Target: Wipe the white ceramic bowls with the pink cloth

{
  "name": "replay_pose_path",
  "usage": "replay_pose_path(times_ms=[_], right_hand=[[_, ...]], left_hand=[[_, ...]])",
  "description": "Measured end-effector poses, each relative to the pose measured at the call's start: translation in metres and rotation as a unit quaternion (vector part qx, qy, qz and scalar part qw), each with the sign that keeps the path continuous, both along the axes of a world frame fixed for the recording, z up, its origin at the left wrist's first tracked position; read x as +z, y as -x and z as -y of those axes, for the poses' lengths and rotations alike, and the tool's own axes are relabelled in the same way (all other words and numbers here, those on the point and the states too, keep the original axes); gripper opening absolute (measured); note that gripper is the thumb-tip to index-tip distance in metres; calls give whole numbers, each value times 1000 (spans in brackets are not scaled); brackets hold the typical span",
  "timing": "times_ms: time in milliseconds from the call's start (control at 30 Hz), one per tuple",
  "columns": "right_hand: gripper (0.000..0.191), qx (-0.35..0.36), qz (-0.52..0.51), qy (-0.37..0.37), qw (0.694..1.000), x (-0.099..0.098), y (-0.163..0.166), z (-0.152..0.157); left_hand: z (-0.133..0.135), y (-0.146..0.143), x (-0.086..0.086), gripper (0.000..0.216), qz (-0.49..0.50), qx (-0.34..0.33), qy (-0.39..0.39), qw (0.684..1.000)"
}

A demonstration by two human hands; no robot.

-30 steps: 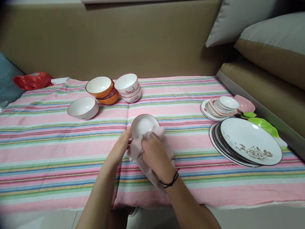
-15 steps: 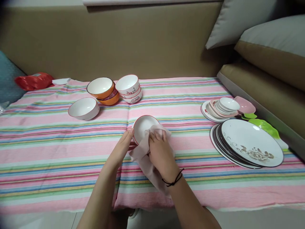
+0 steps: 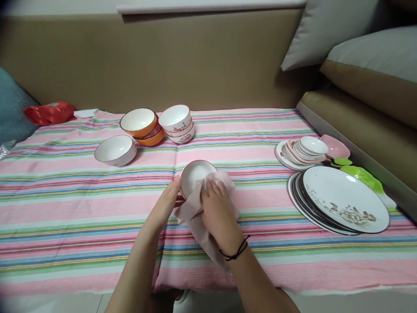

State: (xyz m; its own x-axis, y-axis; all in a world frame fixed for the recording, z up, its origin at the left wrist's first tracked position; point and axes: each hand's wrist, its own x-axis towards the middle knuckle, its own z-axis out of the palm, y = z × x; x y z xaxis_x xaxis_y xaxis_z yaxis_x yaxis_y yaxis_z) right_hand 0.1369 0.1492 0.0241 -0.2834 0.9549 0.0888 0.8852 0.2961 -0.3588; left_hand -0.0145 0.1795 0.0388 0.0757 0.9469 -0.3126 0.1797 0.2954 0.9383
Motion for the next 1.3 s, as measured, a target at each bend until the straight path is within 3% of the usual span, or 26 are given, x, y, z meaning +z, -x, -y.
replay_pose_path(times_ms=[67, 133, 267, 367, 500, 633, 733, 867, 967, 1133, 1300], right_hand=[[60, -33, 26, -20, 999, -3, 2, 1], [53, -9, 10, 1, 1000, 0, 6, 2], [26, 14, -114, 61, 992, 15, 13, 4], [21, 26, -203, 70, 976, 17, 13, 4], [39, 59, -136, 35, 988, 3, 4, 3], [59, 21, -44, 2, 999, -7, -1, 1], [47, 11, -62, 36, 997, 2, 1, 0], [31, 22, -175, 105, 979, 17, -3, -2], [29, 36, -211, 74, 974, 17, -9, -5], [33, 61, -115, 6, 991, 8, -11, -7], [26, 45, -116, 17, 992, 13, 4, -2]], left_hand=[[0, 0, 0, 53, 6, -4, 0, 1000], [0, -1, 1, 55, 3, -4, 2, 1000], [0, 0, 2, 52, -18, 10, -11, 1000], [-1, 1, 2, 51, -6, 13, -17, 1000], [-1, 1, -1, 51, -29, 11, -9, 999], [0, 0, -1, 49, -6, -7, -8, 1000], [0, -1, 1, 51, -11, -5, -6, 1000], [-4, 1, 1, 57, 9, 13, 16, 1000], [-7, 6, -3, 60, 22, 20, 4, 1000], [-7, 9, -7, 61, 7, 6, -24, 1000], [-6, 7, -2, 58, -8, 11, -16, 1000]])
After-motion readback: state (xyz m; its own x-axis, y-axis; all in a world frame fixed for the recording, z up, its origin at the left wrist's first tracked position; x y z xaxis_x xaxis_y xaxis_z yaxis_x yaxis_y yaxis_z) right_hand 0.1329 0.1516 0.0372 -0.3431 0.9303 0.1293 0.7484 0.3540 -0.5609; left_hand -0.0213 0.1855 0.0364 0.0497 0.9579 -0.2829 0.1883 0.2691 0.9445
